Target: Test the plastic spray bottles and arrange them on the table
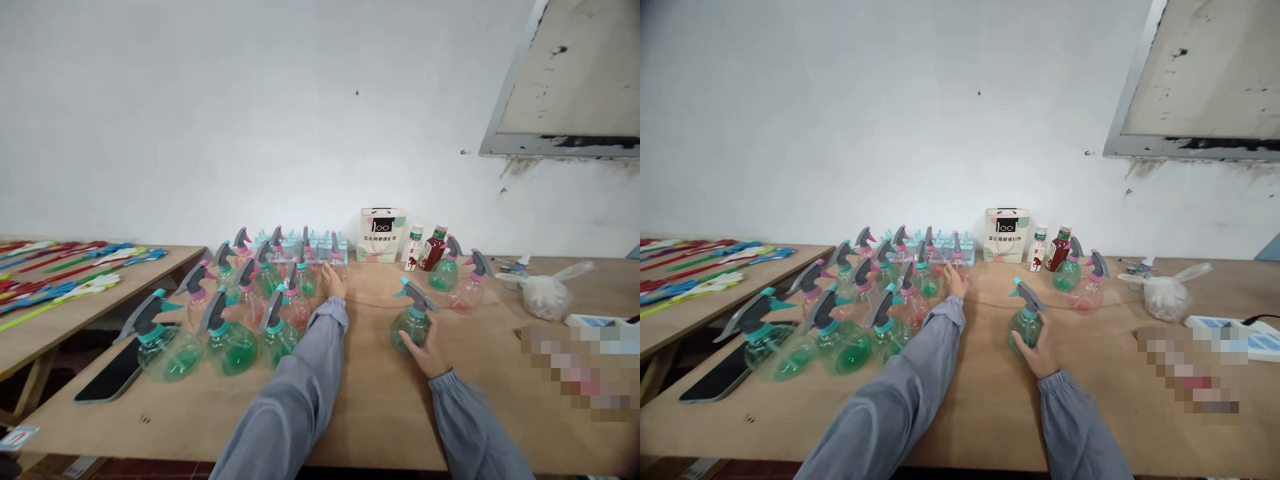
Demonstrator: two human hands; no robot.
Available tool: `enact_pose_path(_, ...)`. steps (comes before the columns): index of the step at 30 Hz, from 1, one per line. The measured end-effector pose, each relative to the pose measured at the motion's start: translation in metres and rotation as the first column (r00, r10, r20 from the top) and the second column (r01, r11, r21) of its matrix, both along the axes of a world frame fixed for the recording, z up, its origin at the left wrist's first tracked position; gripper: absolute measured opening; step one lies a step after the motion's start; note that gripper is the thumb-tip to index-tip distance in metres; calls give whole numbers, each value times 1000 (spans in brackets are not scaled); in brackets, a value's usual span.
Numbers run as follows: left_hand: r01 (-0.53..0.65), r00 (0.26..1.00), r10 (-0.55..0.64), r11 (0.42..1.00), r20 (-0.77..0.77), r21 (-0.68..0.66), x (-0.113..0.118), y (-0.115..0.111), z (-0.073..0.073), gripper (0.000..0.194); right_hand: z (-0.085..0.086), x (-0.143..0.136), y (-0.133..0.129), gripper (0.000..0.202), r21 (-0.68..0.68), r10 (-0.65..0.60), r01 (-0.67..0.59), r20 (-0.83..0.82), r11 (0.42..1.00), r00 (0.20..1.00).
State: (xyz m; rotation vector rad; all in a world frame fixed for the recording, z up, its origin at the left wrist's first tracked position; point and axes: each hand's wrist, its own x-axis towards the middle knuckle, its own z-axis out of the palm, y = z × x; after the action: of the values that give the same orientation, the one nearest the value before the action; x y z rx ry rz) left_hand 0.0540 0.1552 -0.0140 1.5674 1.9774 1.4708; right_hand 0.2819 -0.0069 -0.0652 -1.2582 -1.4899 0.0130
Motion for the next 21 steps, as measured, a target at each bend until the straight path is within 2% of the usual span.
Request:
enact_pose_path(4,4,1000,-4,1000,21,-2,1,17,1,82,1,-2,-2,72,30,-30,29,55,999,998)
enact_pose_path(8,14,999,-14,1000,45,1,0,23,1,86,2,-4,-3,72,48,-28,25,73,999,997)
enact_pose_path(11,-1,998,-1,1000,62,27,3,16,6,85,-1,-6,-3,72,30,-13,11,68,999,998)
enact_pose_path(14,5,987,-22,994,162,106,13,-4,13,78,-6,-10,-3,72,-10,31,-31,17,999,999)
enact_pose_path(16,75,962,-123,977,242,197,25,-24,16,68,-9,-13,-1,74,-26,52,-52,-24,998,998)
enact_pose_path(18,221,904,-312,927,294,303,39,-49,16,52,-12,-17,1,78,-25,60,-61,-48,998,997)
enact_pose_path(20,409,793,-530,828,300,383,52,-77,14,46,-14,-21,3,80,-11,74,-75,-64,997,995)
enact_pose_path(21,508,722,-633,759,279,407,56,-91,14,47,-15,-24,4,79,-3,83,-84,-68,996,994)
